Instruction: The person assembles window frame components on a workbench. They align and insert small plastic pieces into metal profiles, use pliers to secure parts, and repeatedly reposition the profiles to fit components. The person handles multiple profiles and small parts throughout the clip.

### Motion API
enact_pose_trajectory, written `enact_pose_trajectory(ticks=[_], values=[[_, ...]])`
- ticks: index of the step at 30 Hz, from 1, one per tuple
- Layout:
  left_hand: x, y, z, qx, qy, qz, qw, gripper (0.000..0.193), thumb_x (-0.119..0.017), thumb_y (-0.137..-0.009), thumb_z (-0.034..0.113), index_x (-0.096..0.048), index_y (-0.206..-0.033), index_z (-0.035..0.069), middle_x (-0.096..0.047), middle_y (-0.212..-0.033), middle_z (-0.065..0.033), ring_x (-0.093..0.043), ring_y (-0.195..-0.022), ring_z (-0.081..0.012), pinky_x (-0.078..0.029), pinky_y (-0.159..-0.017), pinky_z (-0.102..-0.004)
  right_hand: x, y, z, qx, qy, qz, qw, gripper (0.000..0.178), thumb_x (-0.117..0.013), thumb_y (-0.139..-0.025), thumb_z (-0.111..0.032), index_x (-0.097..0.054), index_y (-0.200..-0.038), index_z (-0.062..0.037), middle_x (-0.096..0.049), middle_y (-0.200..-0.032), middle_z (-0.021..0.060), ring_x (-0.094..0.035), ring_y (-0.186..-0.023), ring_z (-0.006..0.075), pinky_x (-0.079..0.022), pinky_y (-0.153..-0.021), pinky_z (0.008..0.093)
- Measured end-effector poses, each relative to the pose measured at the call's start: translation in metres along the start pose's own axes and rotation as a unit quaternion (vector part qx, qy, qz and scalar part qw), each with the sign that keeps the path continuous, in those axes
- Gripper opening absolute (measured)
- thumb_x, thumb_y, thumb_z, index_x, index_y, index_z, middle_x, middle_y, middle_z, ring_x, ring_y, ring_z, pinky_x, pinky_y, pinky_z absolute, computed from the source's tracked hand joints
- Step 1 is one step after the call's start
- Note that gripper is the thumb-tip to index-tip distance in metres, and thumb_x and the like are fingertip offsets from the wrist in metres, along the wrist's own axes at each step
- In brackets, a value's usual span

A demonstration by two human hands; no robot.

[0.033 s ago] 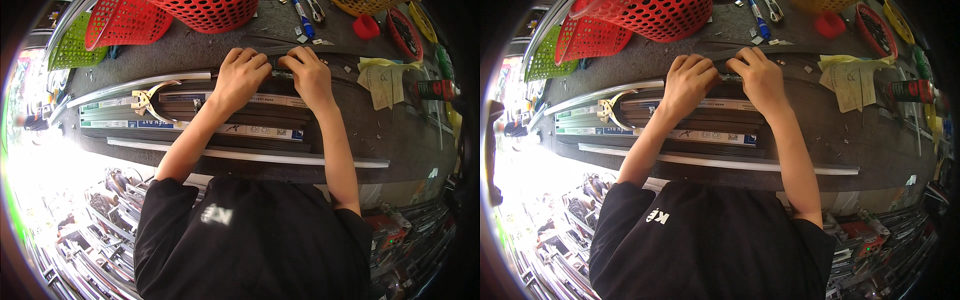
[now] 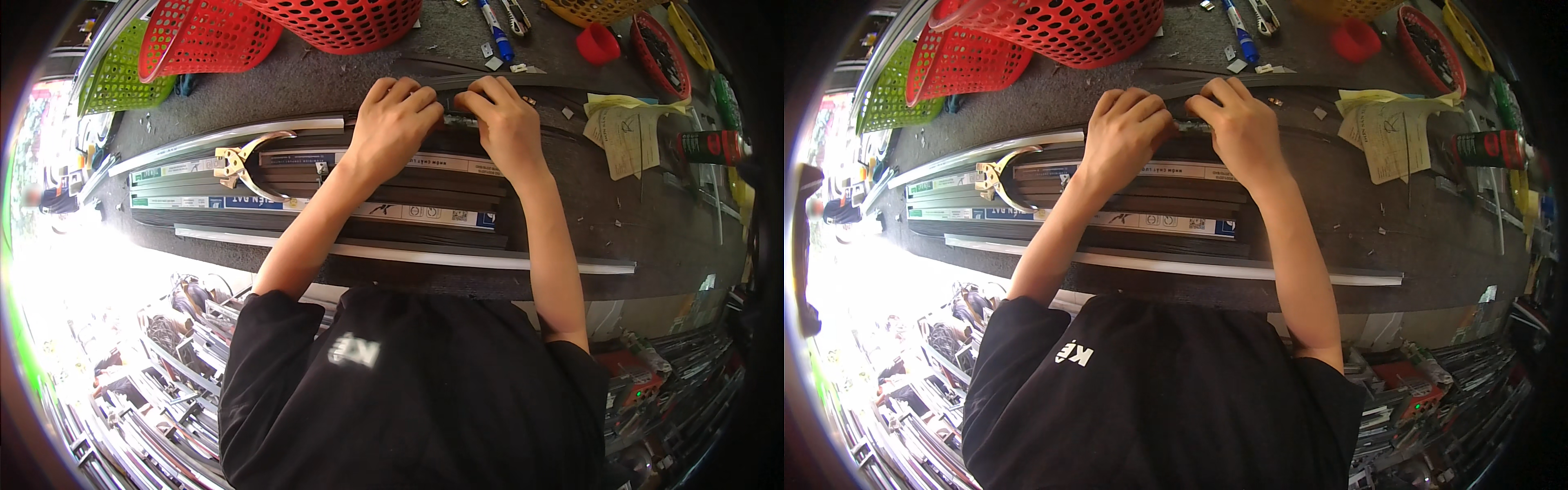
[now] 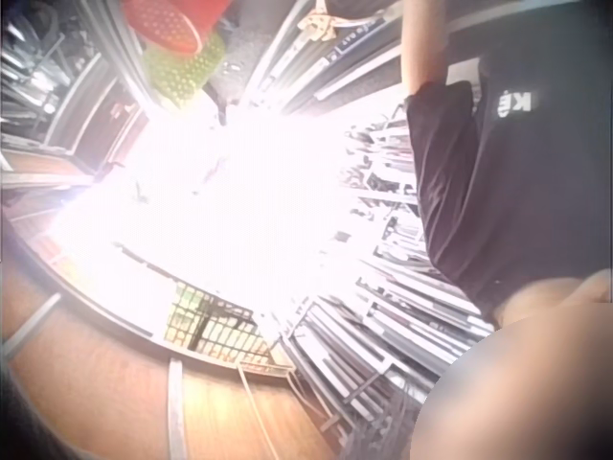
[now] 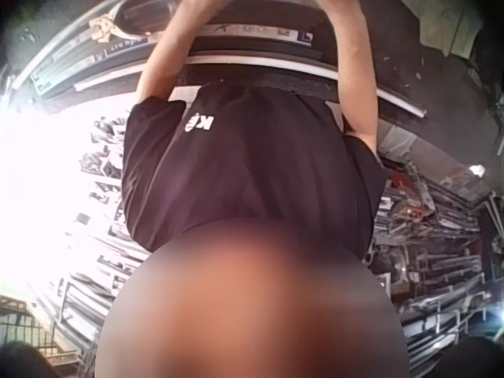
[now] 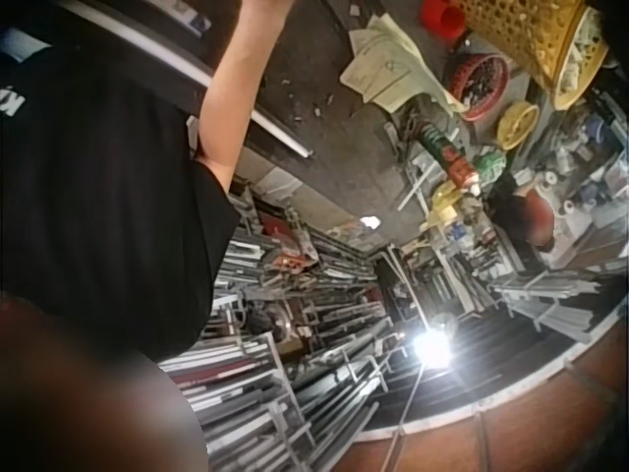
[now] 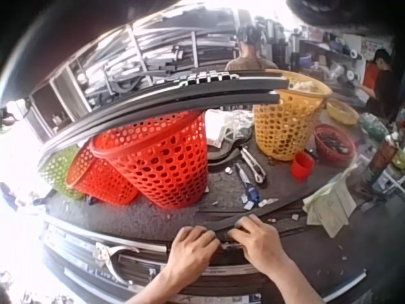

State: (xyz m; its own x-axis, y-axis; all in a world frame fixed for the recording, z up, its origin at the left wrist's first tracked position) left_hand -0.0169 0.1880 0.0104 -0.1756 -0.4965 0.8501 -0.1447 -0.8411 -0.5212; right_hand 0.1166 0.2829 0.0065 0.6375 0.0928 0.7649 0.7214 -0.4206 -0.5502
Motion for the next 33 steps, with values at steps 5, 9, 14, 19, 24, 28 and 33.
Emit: enact_pose_trajectory(ticks=[5,9,14,19,24,28,33], values=[[0.0009,-0.0001,-0.0010,0.001,-0.006,0.001,1.000,0.010,-0.072,-0.077,0.017,-0.064,-0.082,0.012,-0.063,-0.092,0.0015,-0.061,-0.097,-0.0193,-0.045,-0.089,-0.0364,0.0028,-0.0008,0.0005,-0.002,0.008,0.016,1.000,0.030,-0.066,-0.069,0.008,-0.072,-0.091,-0.0117,-0.062,-0.093,-0.0007,-0.064,-0.088,0.0199,-0.056,-0.069,0.0344],[-0.0002,0.0008,-0.0018,-0.002,-0.014,-0.002,1.000,0.017,-0.078,-0.076,0.020,-0.064,-0.083,0.013,-0.062,-0.091,0.0031,-0.061,-0.097,-0.0186,-0.043,-0.089,-0.0366,0.0045,-0.0017,0.0010,-0.006,0.015,0.018,1.000,0.030,-0.066,-0.070,0.008,-0.072,-0.091,-0.0120,-0.063,-0.093,-0.0010,-0.065,-0.089,0.0197,-0.057,-0.070,0.0343],[-0.0001,0.0013,-0.0020,-0.004,-0.019,-0.004,1.000,0.017,-0.078,-0.077,0.021,-0.064,-0.083,0.013,-0.063,-0.092,0.0033,-0.061,-0.098,-0.0184,-0.043,-0.089,-0.0369,0.0051,-0.0017,0.0008,-0.004,0.020,0.022,1.000,0.029,-0.066,-0.070,0.007,-0.072,-0.091,-0.0124,-0.063,-0.093,-0.0011,-0.065,-0.089,0.0193,-0.056,-0.070,0.0340],[0.0016,0.0010,-0.0004,0.002,-0.006,0.000,1.000,0.005,-0.066,-0.078,0.014,-0.065,-0.083,0.014,-0.063,-0.093,0.0015,-0.061,-0.100,-0.0198,-0.045,-0.093,-0.0375,0.0032,-0.0015,-0.0024,0.010,0.024,0.019,0.999,0.030,-0.066,-0.070,0.005,-0.073,-0.093,-0.0126,-0.063,-0.093,-0.0011,-0.065,-0.089,0.0183,-0.056,-0.068,0.0329],[0.0030,0.0006,0.0006,0.002,-0.003,0.008,1.000,0.005,-0.067,-0.078,0.014,-0.065,-0.083,0.014,-0.062,-0.092,0.0017,-0.060,-0.099,-0.0195,-0.045,-0.093,-0.0374,0.0016,-0.0009,-0.0053,0.019,0.008,0.014,1.000,0.029,-0.067,-0.070,0.006,-0.073,-0.093,-0.0118,-0.063,-0.092,-0.0007,-0.065,-0.088,0.0185,-0.056,-0.068,0.0333],[0.0028,0.0005,-0.0013,0.007,0.003,0.011,1.000,0.005,-0.067,-0.077,0.014,-0.065,-0.082,0.015,-0.062,-0.092,0.0020,-0.060,-0.098,-0.0194,-0.045,-0.092,-0.0371,-0.0018,0.0020,-0.0047,-0.006,-0.020,-0.022,1.000,0.023,-0.070,-0.076,0.005,-0.074,-0.094,-0.0085,-0.065,-0.094,0.0015,-0.067,-0.085,0.0213,-0.056,-0.071,0.0334],[0.0000,0.0008,-0.0045,0.007,-0.002,-0.003,1.000,0.015,-0.077,-0.073,0.019,-0.066,-0.083,0.016,-0.063,-0.092,0.0041,-0.061,-0.099,-0.0187,-0.043,-0.090,-0.0365,-0.0019,0.0045,0.0036,-0.108,-0.143,-0.108,0.978,0.012,-0.070,-0.085,-0.007,-0.074,-0.095,-0.0107,-0.067,-0.095,0.0011,-0.068,-0.085,0.0250,-0.055,-0.071,0.0357]])
Point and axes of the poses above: each hand's wrist, its own y-axis away from the middle knuckle, its own x-axis out of the back of the hand, z = x × y, the point moved 4 cm from there along -y, towards the middle knuckle
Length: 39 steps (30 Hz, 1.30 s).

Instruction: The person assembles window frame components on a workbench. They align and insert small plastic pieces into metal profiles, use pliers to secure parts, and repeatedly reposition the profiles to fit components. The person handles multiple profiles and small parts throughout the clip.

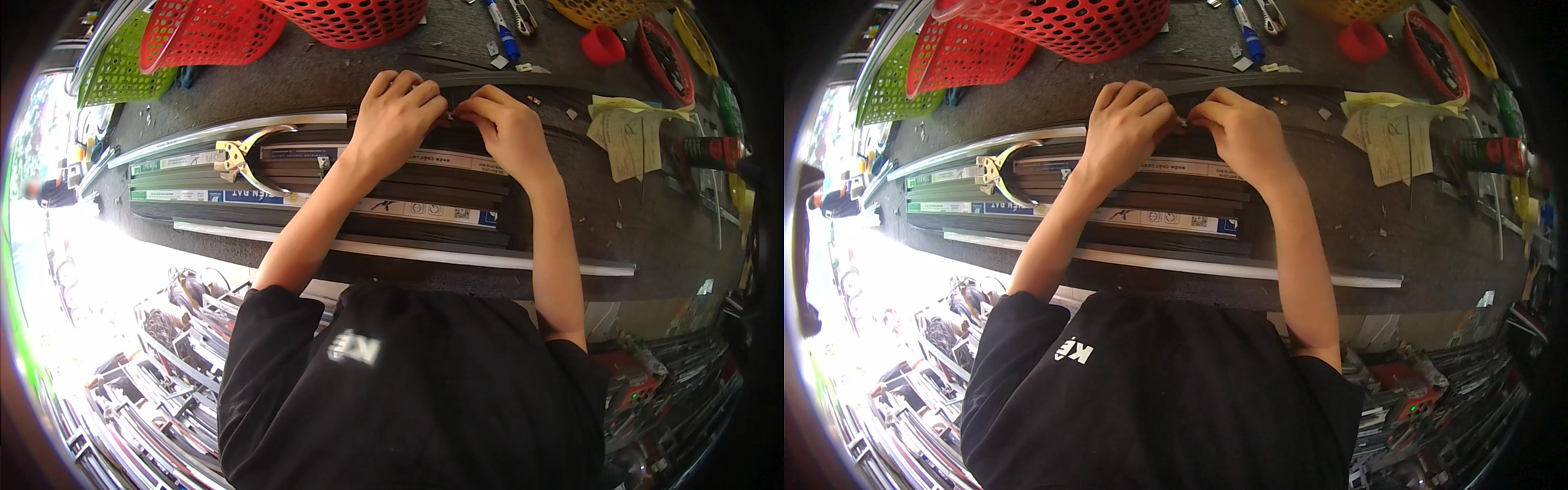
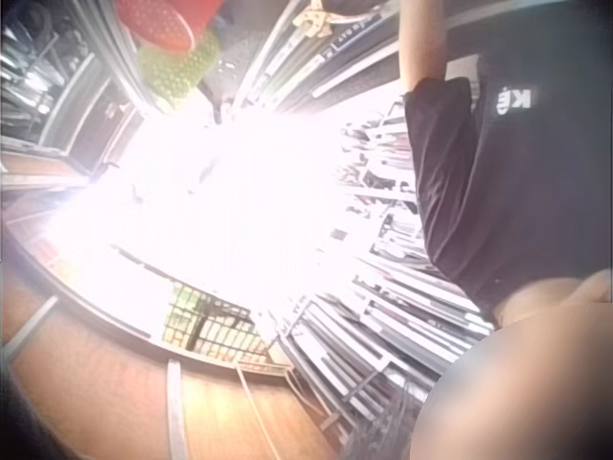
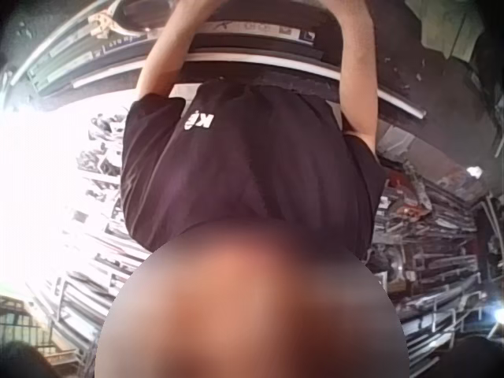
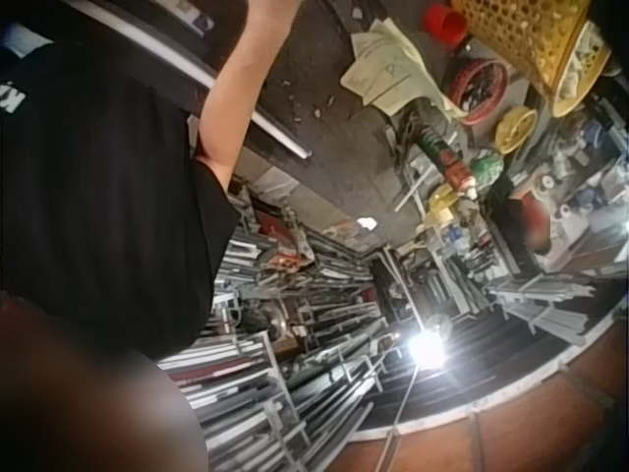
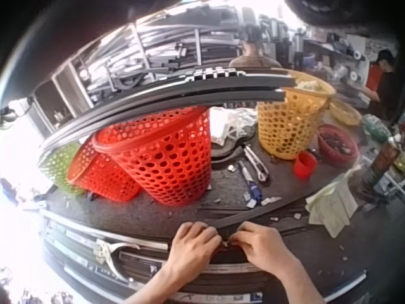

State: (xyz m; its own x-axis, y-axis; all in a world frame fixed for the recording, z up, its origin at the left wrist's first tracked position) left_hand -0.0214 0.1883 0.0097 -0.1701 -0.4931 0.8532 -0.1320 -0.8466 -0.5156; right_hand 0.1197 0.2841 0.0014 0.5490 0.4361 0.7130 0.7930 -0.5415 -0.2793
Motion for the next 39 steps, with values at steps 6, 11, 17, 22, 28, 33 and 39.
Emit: enact_pose_trajectory(ticks=[6,11,17,22,28,33,39], values=[[-0.002,-0.001,-0.001,0.007,0.010,-0.002,1.000,0.015,-0.078,-0.073,0.020,-0.067,-0.083,0.017,-0.063,-0.091,0.0048,-0.062,-0.099,-0.0187,-0.043,-0.089,-0.0359,0.008,0.004,-0.001,-0.017,-0.019,-0.036,0.999,0.009,-0.070,-0.089,-0.015,-0.075,-0.095,-0.0103,-0.069,-0.092,0.0023,-0.069,-0.082,0.0261,-0.054,-0.073,0.0379],[0.003,-0.003,-0.004,0.055,0.050,-0.001,0.997,0.014,-0.079,-0.077,0.024,-0.069,-0.084,0.016,-0.064,-0.091,0.0043,-0.062,-0.097,-0.0198,-0.044,-0.088,-0.0360,0.000,0.002,0.003,-0.042,0.042,-0.030,0.998,0.011,-0.067,-0.091,-0.017,-0.076,-0.093,-0.0112,-0.071,-0.092,0.0029,-0.070,-0.085,0.0275,-0.054,-0.073,0.0393],[0.004,-0.002,0.003,0.071,0.086,-0.019,0.994,0.018,-0.081,-0.078,0.030,-0.074,-0.083,0.015,-0.063,-0.101,0.0013,-0.061,-0.097,-0.0201,-0.043,-0.089,-0.0383,-0.004,0.001,0.007,-0.084,0.047,-0.053,0.994,0.012,-0.066,-0.092,-0.018,-0.077,-0.092,-0.0118,-0.073,-0.094,0.0046,-0.071,-0.084,0.0281,-0.054,-0.074,0.0407],[-0.005,0.000,0.006,0.108,0.135,-0.034,0.984,0.015,-0.081,-0.079,0.028,-0.076,-0.080,0.013,-0.063,-0.101,0.0012,-0.061,-0.096,-0.0205,-0.043,-0.089,-0.0388,-0.003,0.003,0.006,-0.078,0.041,-0.045,0.995,0.013,-0.066,-0.092,-0.018,-0.077,-0.091,-0.0119,-0.073,-0.092,0.0032,-0.071,-0.084,0.0278,-0.054,-0.076,0.0406],[0.010,-0.003,0.016,0.058,0.091,0.017,0.994,0.011,-0.080,-0.079,0.021,-0.074,-0.084,0.014,-0.064,-0.099,0.0010,-0.062,-0.095,-0.0210,-0.043,-0.089,-0.0398,0.010,0.002,-0.006,0.010,0.045,0.047,0.998,0.013,-0.068,-0.092,-0.013,-0.074,-0.102,-0.0088,-0.070,-0.106,0.0087,-0.068,-0.094,0.0289,-0.053,-0.080,0.0399],[0.049,0.007,0.030,0.075,0.125,0.046,0.988,0.013,-0.082,-0.076,0.018,-0.073,-0.085,0.014,-0.066,-0.108,0.0006,-0.062,-0.098,-0.0222,-0.043,-0.089,-0.0398,0.016,0.021,-0.034,-0.050,-0.281,-0.061,0.957,0.015,-0.067,-0.092,-0.004,-0.070,-0.106,-0.0014,-0.068,-0.115,0.0107,-0.064,-0.105,0.0297,-0.050,-0.091,0.0386],[0.078,0.036,0.034,0.121,0.147,0.022,0.981,0.008,-0.076,-0.086,0.016,-0.076,-0.093,0.013,-0.068,-0.097,-0.0023,-0.065,-0.094,-0.0209,-0.044,-0.089,-0.0384,0.019,0.035,-0.053,-0.027,-0.218,-0.073,0.973,0.010,-0.072,-0.087,-0.003,-0.073,-0.097,-0.0005,-0.071,-0.095,0.0102,-0.066,-0.090,0.0230,-0.051,-0.080,0.0335]])
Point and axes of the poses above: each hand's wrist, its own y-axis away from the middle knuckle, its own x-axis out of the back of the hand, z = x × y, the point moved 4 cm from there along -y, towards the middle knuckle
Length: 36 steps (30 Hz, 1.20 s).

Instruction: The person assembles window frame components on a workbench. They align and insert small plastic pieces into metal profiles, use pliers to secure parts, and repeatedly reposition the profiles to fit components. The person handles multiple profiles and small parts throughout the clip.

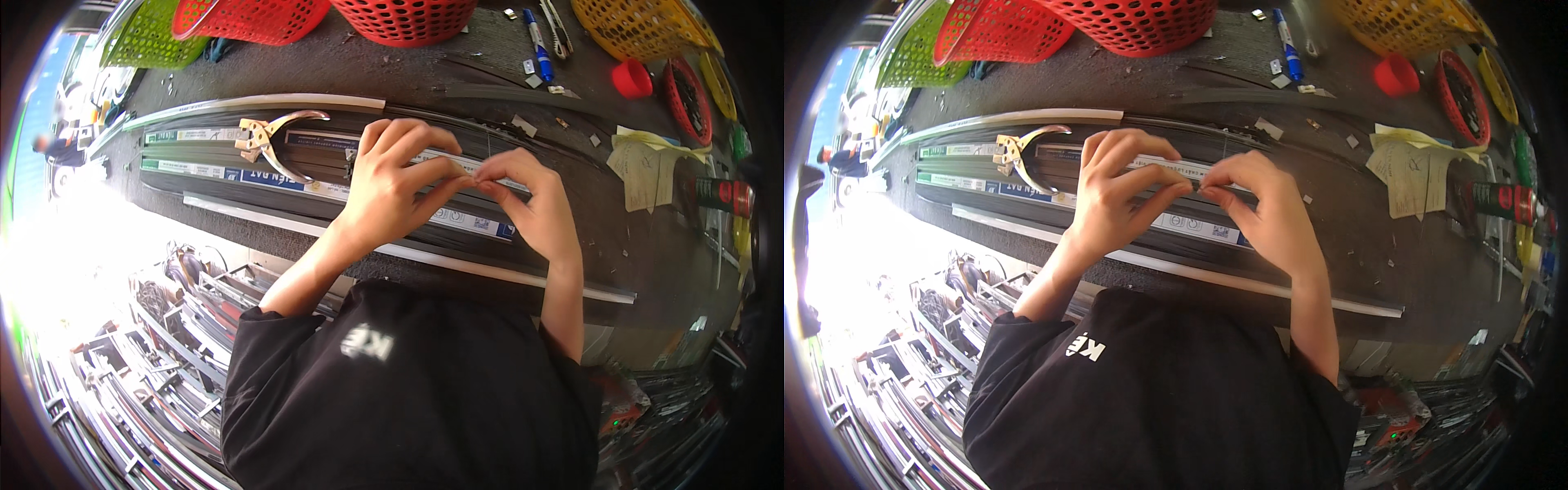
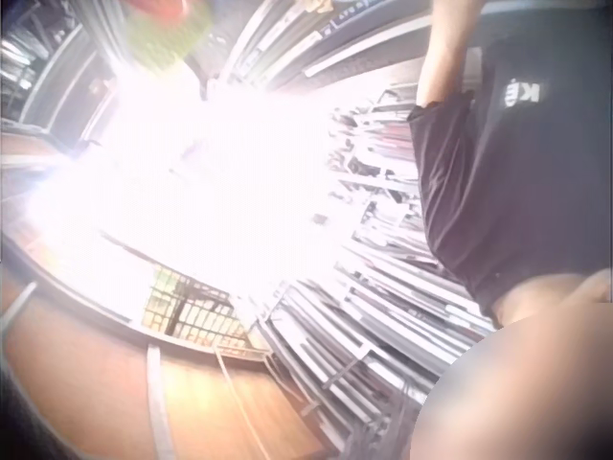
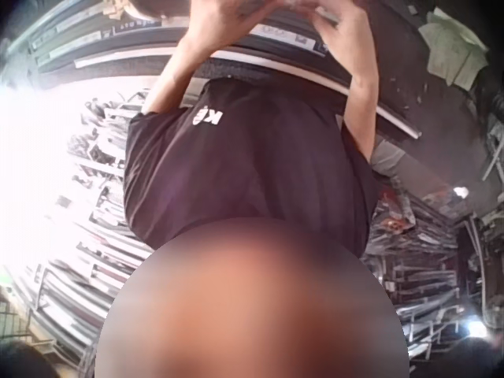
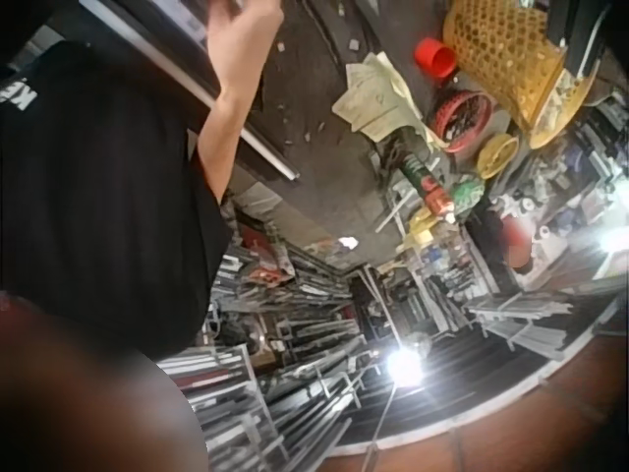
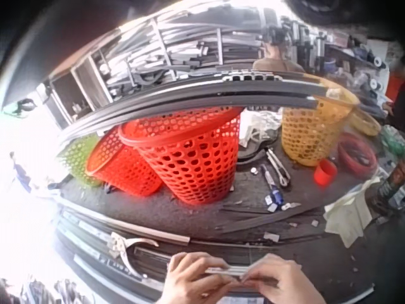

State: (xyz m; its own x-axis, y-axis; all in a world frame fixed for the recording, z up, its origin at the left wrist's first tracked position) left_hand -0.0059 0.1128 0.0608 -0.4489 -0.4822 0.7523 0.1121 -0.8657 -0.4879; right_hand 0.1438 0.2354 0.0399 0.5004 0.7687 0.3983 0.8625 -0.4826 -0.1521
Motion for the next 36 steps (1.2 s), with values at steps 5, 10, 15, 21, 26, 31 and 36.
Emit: enact_pose_trajectory(ticks=[5,10,15,21,26,31,36], values=[[0.036,0.045,-0.047,0.304,0.266,0.114,0.908,0.037,-0.042,-0.105,0.011,-0.042,-0.141,0.002,-0.068,-0.071,-0.0068,-0.070,-0.063,-0.0168,-0.051,-0.084,-0.0331,-0.011,0.020,0.002,-0.037,-0.080,0.041,0.995,0.007,-0.069,-0.092,-0.004,-0.071,-0.097,0.0011,-0.070,-0.090,0.0071,-0.061,-0.077,0.0123,-0.048,-0.074,0.0263],[0.059,0.070,-0.064,0.260,0.312,0.208,0.890,0.076,-0.043,-0.103,0.032,-0.003,-0.162,0.004,-0.073,-0.109,-0.0225,-0.072,-0.103,-0.0326,-0.046,-0.103,-0.0380,-0.025,0.032,0.009,-0.103,-0.193,0.098,0.971,0.011,-0.069,-0.096,-0.009,-0.072,-0.098,0.0017,-0.067,-0.084,0.0010,-0.055,-0.074,0.0074,-0.045,-0.071,0.0228],[0.051,0.073,-0.055,0.238,-0.030,0.051,0.969,0.043,-0.069,-0.092,0.033,-0.068,-0.131,0.017,-0.058,-0.140,-0.0091,-0.045,-0.139,-0.0296,-0.028,-0.115,-0.0447,-0.032,0.034,0.005,-0.134,-0.213,0.106,0.962,0.012,-0.068,-0.097,-0.009,-0.071,-0.099,0.0020,-0.066,-0.083,0.0000,-0.054,-0.075,0.0063,-0.044,-0.071,0.0217],[0.035,0.074,-0.044,0.231,-0.163,0.016,0.959,0.018,-0.083,-0.078,0.023,-0.082,-0.095,0.018,-0.065,-0.126,-0.0033,-0.055,-0.120,-0.0240,-0.035,-0.106,-0.0392,-0.035,0.034,-0.005,-0.121,-0.169,0.150,0.967,0.008,-0.070,-0.095,-0.008,-0.072,-0.097,-0.0002,-0.066,-0.082,0.0006,-0.055,-0.077,0.0069,-0.044,-0.073,0.0230],[0.013,0.075,-0.040,0.347,0.340,0.177,0.856,0.016,-0.075,-0.092,0.014,-0.076,-0.102,0.002,-0.075,-0.107,-0.0102,-0.070,-0.092,-0.0195,-0.055,-0.082,-0.0288,-0.036,0.033,-0.023,-0.025,-0.067,0.164,0.984,0.007,-0.073,-0.090,-0.007,-0.072,-0.092,-0.0009,-0.065,-0.104,0.0066,-0.057,-0.090,0.0128,-0.046,-0.083,0.0273],[-0.039,0.065,-0.015,0.375,0.774,0.099,0.500,0.030,-0.060,-0.103,0.019,-0.064,-0.127,0.001,-0.071,-0.118,-0.0131,-0.069,-0.093,-0.0142,-0.057,-0.085,-0.0269,-0.044,0.034,-0.033,-0.038,-0.137,0.128,0.982,0.005,-0.072,-0.088,-0.006,-0.070,-0.088,-0.0014,-0.060,-0.118,0.0108,-0.058,-0.106,0.0187,-0.046,-0.092,0.0315],[-0.053,0.063,-0.004,0.394,0.816,0.066,0.418,0.029,-0.061,-0.103,0.019,-0.064,-0.127,0.003,-0.072,-0.115,-0.0090,-0.068,-0.094,-0.0129,-0.056,-0.090,-0.0276,-0.048,0.033,-0.031,-0.059,-0.190,0.125,0.972,0.004,-0.071,-0.088,-0.004,-0.068,-0.086,-0.0007,-0.059,-0.115,0.0111,-0.057,-0.111,0.0194,-0.044,-0.097,0.0330]])
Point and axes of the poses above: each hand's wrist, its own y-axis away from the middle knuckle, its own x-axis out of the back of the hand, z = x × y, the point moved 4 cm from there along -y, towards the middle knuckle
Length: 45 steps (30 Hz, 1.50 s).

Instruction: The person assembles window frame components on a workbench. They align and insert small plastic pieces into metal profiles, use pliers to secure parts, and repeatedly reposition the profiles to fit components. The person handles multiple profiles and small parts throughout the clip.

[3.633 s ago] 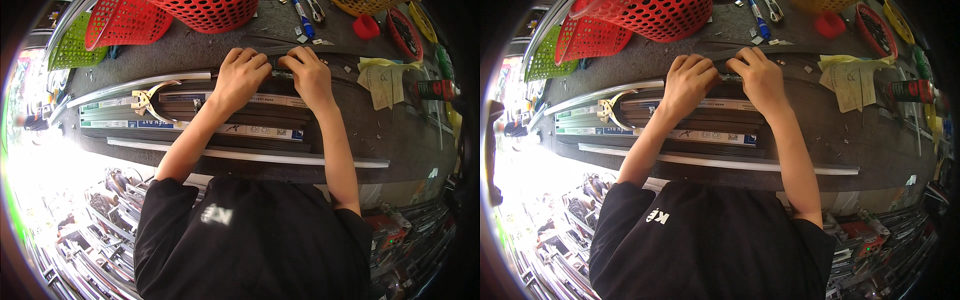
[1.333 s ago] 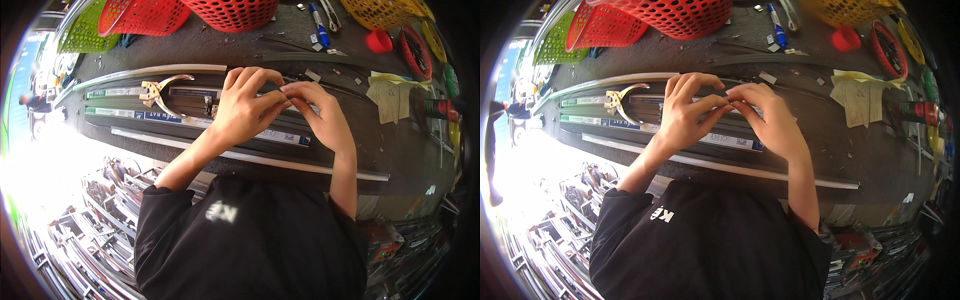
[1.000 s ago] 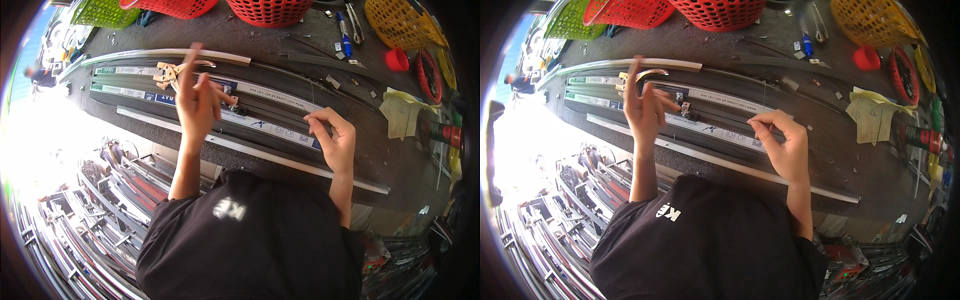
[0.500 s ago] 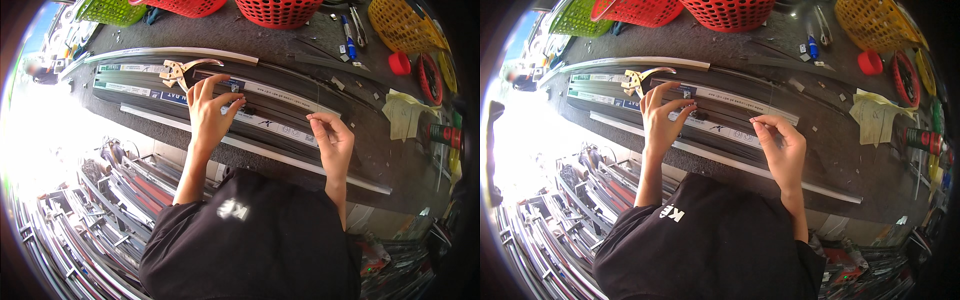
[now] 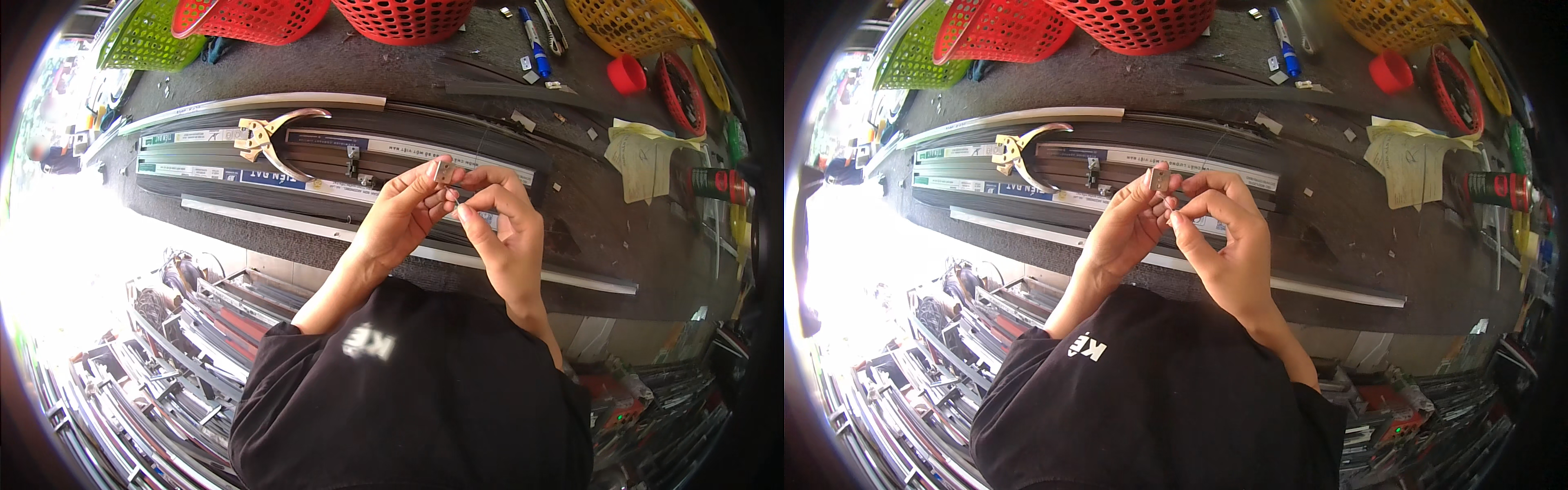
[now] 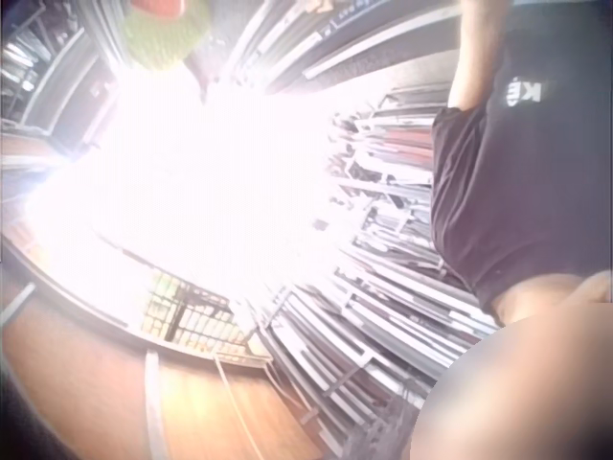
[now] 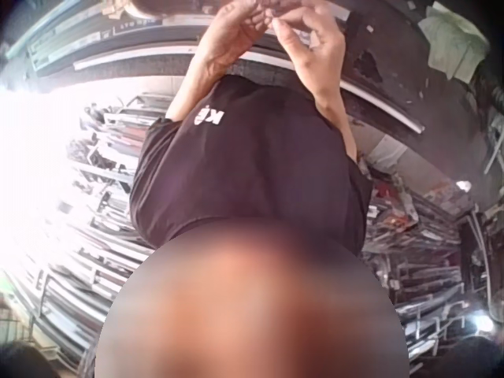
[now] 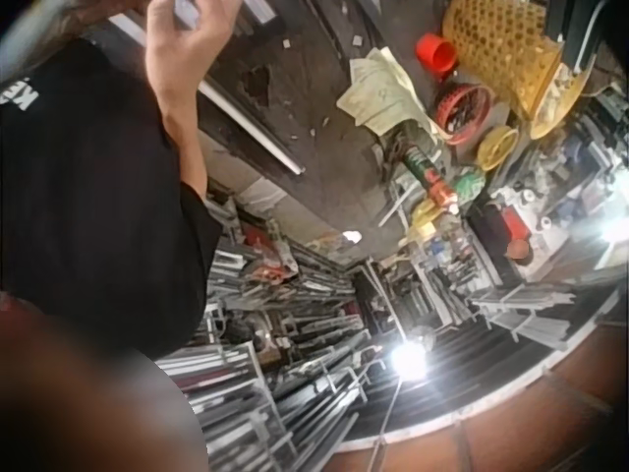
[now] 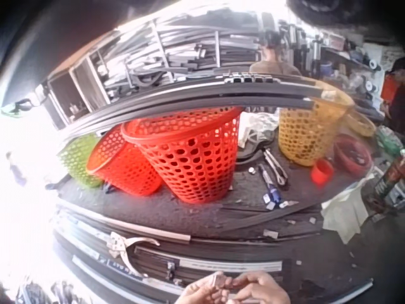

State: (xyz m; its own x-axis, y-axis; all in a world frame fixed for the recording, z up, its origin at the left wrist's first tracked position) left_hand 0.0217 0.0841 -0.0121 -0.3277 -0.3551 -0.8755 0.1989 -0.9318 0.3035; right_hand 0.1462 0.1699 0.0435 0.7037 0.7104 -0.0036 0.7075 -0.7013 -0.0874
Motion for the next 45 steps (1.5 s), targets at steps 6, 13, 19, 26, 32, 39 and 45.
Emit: enact_pose_trajectory(ticks=[6,13,19,26,32,39,45], values=[[-0.0026,0.0025,0.0021,-0.017,-0.036,-0.004,0.999,0.030,-0.062,-0.102,0.017,-0.064,-0.127,0.001,-0.072,-0.115,-0.0123,-0.069,-0.095,-0.0146,-0.056,-0.091,-0.0290,-0.0011,0.0007,0.0032,-0.015,-0.041,0.010,0.999,0.004,-0.070,-0.087,-0.001,-0.066,-0.086,0.0003,-0.057,-0.111,0.0098,-0.056,-0.108,0.0183,-0.043,-0.098,0.0317],[-0.0057,0.0030,0.0046,-0.048,-0.088,-0.012,0.995,0.029,-0.062,-0.102,0.017,-0.066,-0.125,-0.001,-0.072,-0.115,-0.0163,-0.069,-0.098,-0.0169,-0.056,-0.092,-0.0318,-0.0007,0.0007,0.0002,-0.004,0.003,-0.003,1.000,0.005,-0.070,-0.086,-0.001,-0.066,-0.084,-0.0001,-0.057,-0.109,0.0092,-0.057,-0.104,0.0180,-0.044,-0.095,0.0306],[-0.0068,0.0033,0.0049,-0.045,-0.108,0.003,0.993,0.030,-0.063,-0.101,0.016,-0.065,-0.124,-0.002,-0.072,-0.114,-0.0175,-0.070,-0.101,-0.0191,-0.057,-0.093,-0.0325,0.0001,0.0006,0.0006,0.003,0.011,0.004,1.000,0.005,-0.071,-0.086,-0.002,-0.066,-0.084,-0.0009,-0.058,-0.107,0.0091,-0.058,-0.101,0.0186,-0.045,-0.092,0.0311],[-0.0059,0.0040,0.0045,-0.038,-0.113,0.006,0.993,0.030,-0.063,-0.101,0.016,-0.065,-0.124,-0.004,-0.071,-0.113,-0.0186,-0.070,-0.102,-0.0207,-0.057,-0.093,-0.0322,0.0010,-0.0002,0.0001,-0.003,0.033,0.003,0.999,0.005,-0.072,-0.085,-0.004,-0.068,-0.087,-0.0014,-0.059,-0.105,0.0088,-0.059,-0.100,0.0191,-0.045,-0.091,0.0312],[-0.0046,0.0026,0.0034,-0.023,-0.084,-0.005,0.996,0.032,-0.062,-0.102,0.016,-0.063,-0.125,-0.005,-0.071,-0.115,-0.0181,-0.070,-0.102,-0.0203,-0.056,-0.095,-0.0322,0.0026,0.0007,-0.0013,0.001,0.015,0.008,1.000,0.005,-0.070,-0.087,-0.003,-0.067,-0.089,0.0000,-0.060,-0.105,0.0089,-0.059,-0.101,0.0185,-0.045,-0.092,0.0308],[-0.0049,0.0028,0.0034,-0.024,-0.088,-0.004,0.996,0.032,-0.061,-0.102,0.016,-0.063,-0.125,-0.005,-0.071,-0.116,-0.0170,-0.070,-0.101,-0.0196,-0.056,-0.095,-0.0325,0.0061,0.0029,-0.0014,-0.029,-0.035,0.029,0.999,0.004,-0.069,-0.087,0.000,-0.066,-0.090,0.0013,-0.060,-0.106,0.0088,-0.058,-0.103,0.0174,-0.045,-0.094,0.0306],[-0.0051,0.0033,0.0036,-0.032,-0.094,-0.001,0.995,0.031,-0.062,-0.102,0.017,-0.064,-0.125,-0.005,-0.071,-0.115,-0.0171,-0.070,-0.100,-0.0198,-0.056,-0.095,-0.0331,0.0032,0.0013,-0.0037,0.012,0.031,0.013,0.999,0.005,-0.071,-0.084,0.000,-0.066,-0.086,-0.0003,-0.060,-0.105,0.0092,-0.061,-0.101,0.0190,-0.047,-0.091,0.0312]])
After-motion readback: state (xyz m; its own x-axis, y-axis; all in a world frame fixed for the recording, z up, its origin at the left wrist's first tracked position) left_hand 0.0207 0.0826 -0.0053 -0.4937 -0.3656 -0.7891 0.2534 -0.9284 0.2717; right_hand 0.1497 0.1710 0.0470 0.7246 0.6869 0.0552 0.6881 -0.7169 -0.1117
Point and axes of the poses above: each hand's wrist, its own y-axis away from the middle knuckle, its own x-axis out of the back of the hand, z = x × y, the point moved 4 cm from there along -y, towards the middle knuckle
